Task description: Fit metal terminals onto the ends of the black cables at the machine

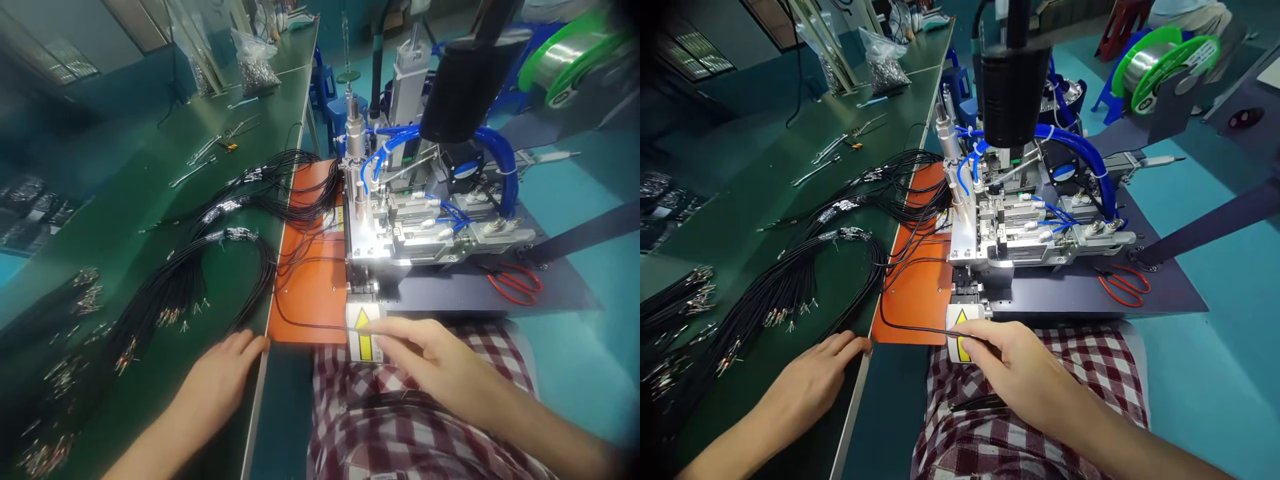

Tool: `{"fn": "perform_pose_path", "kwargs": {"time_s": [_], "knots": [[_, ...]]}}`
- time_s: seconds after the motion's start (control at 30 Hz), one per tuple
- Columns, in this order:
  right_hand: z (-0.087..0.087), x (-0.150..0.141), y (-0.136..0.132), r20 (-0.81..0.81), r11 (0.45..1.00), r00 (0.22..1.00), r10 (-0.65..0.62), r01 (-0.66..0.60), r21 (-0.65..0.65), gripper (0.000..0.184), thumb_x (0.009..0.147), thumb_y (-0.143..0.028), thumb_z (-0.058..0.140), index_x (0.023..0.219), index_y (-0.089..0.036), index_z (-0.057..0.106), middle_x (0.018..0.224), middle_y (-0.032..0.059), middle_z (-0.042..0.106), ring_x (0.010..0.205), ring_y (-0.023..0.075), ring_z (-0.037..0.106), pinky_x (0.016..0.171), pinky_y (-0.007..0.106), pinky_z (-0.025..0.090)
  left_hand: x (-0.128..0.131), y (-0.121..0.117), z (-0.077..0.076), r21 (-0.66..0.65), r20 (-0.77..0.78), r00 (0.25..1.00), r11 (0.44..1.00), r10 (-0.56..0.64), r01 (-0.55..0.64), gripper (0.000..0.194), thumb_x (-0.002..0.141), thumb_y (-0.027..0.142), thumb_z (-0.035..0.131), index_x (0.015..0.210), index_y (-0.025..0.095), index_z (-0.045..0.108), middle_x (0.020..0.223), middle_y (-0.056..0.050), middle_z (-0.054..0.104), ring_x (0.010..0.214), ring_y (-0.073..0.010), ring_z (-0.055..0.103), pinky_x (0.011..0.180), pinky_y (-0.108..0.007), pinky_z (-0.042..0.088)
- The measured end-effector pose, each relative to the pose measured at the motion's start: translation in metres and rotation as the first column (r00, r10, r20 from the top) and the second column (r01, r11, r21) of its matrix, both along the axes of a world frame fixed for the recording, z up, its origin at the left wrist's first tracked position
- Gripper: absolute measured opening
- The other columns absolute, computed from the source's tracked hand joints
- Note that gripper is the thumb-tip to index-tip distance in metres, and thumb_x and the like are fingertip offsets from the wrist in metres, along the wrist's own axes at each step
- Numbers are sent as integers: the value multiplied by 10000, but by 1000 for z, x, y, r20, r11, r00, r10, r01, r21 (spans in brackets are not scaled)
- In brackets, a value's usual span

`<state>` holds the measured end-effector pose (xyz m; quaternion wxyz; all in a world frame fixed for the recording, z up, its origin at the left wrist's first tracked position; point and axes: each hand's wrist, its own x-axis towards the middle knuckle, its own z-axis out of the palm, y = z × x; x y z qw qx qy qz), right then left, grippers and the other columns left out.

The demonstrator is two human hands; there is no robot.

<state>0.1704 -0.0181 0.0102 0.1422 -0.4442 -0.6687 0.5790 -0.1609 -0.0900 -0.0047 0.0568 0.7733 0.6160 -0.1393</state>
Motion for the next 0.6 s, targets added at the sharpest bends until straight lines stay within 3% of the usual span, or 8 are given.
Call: {"fn": "perform_pose_path", "kwargs": {"time_s": [0.07,0.17,0.23,0.3,0.37,0.43,0.53,0.6], "knots": [[3,-4,4,0,998,1000,23,-23,65,242,951,-314,430,925,-234,657,839,5,669,707,159,576,660,276,428,-14,4,8,-34,-84,989,991,123,-126,536,709,-36,330,1147,141,582,1120,-153,659,1055,-269,634,877,-384,510],[7,-11,5,51,993,998,37,-42,108,220,947,-285,425,783,-219,555,712,-15,604,654,145,538,613,262,407,7,18,27,-96,-125,956,956,266,-279,330,803,99,411,1045,150,630,963,-149,708,851,-329,685,774,-467,535],[7,-16,5,49,993,998,43,-48,103,193,932,-260,446,753,-214,501,661,-27,562,614,132,514,574,246,389,48,27,39,48,192,959,974,208,-220,264,858,267,495,1086,207,613,1061,-112,693,958,-305,660,839,-428,526],[4,-17,8,-52,998,998,40,-37,52,119,903,-214,482,785,-207,500,675,-30,559,615,118,523,565,230,394,93,35,44,77,542,839,992,42,-99,381,882,354,522,1244,235,523,1181,-91,656,1082,-268,613,928,-380,491],[0,-11,14,-195,997,981,-11,-4,-73,55,854,-168,538,896,-200,521,704,-38,566,610,102,528,556,214,403,125,43,41,-146,755,650,989,87,38,338,946,319,436,1279,276,476,1122,-41,674,971,-193,646,822,-284,515],[-6,1,20,-253,974,963,-99,42,-222,226,803,-167,613,1010,-185,525,722,-42,577,606,94,538,563,211,421,138,50,32,-219,834,528,974,159,52,257,973,293,388,1171,269,551,1038,-14,680,878,-155,639,761,-239,493],[-13,17,26,-244,937,950,-196,108,-331,230,803,-248,645,996,-149,566,770,-1,630,616,98,576,564,219,442,134,59,18,-244,863,451,969,229,-25,202,970,301,409,1012,233,594,943,-4,665,828,-145,607,723,-225,461],[-17,19,26,-255,927,931,-260,167,-334,179,827,-300,620,912,-146,587,765,13,645,580,93,571,526,215,433,130,62,13,-264,855,452,963,255,-45,197,969,319,409,975,223,580,886,1,645,776,-139,586,674,-222,443]]}}
